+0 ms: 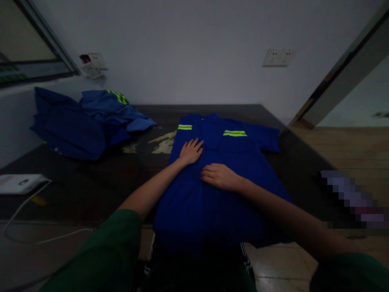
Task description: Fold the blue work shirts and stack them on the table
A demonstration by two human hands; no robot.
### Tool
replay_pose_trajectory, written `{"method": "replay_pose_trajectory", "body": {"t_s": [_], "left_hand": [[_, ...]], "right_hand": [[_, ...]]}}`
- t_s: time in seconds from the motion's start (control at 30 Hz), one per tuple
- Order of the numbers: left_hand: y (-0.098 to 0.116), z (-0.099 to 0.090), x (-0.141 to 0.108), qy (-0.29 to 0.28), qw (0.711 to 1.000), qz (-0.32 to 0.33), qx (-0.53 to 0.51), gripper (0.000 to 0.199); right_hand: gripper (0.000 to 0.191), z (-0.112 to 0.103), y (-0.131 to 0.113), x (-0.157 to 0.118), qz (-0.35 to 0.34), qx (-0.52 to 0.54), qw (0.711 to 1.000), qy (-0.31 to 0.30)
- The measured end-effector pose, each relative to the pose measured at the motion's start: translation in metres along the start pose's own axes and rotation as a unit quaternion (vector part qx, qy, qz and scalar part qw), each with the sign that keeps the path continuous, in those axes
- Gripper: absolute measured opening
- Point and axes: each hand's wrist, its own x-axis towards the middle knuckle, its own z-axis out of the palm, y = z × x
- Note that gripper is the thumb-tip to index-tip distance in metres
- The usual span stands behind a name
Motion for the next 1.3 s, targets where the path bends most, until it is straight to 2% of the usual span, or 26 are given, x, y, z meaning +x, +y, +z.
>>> {"method": "replay_pose_trajectory", "body": {"t_s": [0.13,0.27,0.47,0.53,0.67,0.73,0.9,0.97,1.07,1.2,1.3], "left_hand": [[-0.001,-0.001,0.0,-0.005,1.0,-0.001,-0.004,0.058],[-0.002,0.0,0.001,-0.01,1.0,-0.002,-0.004,0.069],[-0.002,0.001,0.002,-0.018,1.0,-0.005,-0.01,0.067],[0.0,-0.001,-0.001,-0.006,1.0,0.0,-0.014,0.064],[0.009,-0.01,-0.011,0.081,0.996,0.022,-0.026,0.049],[0.015,-0.014,-0.016,0.096,0.994,0.023,-0.043,0.043],[0.028,-0.011,-0.026,-0.004,0.998,-0.004,-0.065,0.053],[0.03,-0.008,-0.03,-0.014,0.999,-0.01,-0.046,0.056],[0.032,-0.004,-0.032,-0.016,0.999,-0.018,-0.03,0.058],[0.034,-0.003,-0.027,-0.049,0.997,-0.045,-0.033,0.065],[0.036,-0.001,-0.025,-0.052,0.996,-0.057,-0.035,0.068]], "right_hand": [[0.026,-0.002,-0.006,-0.005,0.014,0.008,1.0,0.003],[0.024,-0.002,-0.013,-0.003,0.05,0.024,0.998,-0.028],[0.03,0.0,-0.019,-0.006,0.1,0.044,0.993,-0.045],[0.03,-0.001,-0.024,-0.009,0.079,0.042,0.995,-0.037],[0.033,-0.015,-0.041,-0.013,-0.014,0.033,0.999,0.004],[0.034,-0.023,-0.05,-0.011,-0.058,0.029,0.998,0.017],[0.03,-0.033,-0.066,-0.001,-0.167,0.017,0.986,0.002],[0.031,-0.032,-0.069,0.0,-0.185,0.009,0.983,0.003],[0.033,-0.027,-0.074,-0.008,-0.176,0.006,0.984,0.026],[0.029,-0.024,-0.081,-0.022,-0.145,0.018,0.987,0.067],[0.025,-0.026,-0.088,-0.026,-0.137,0.012,0.988,0.073]]}}
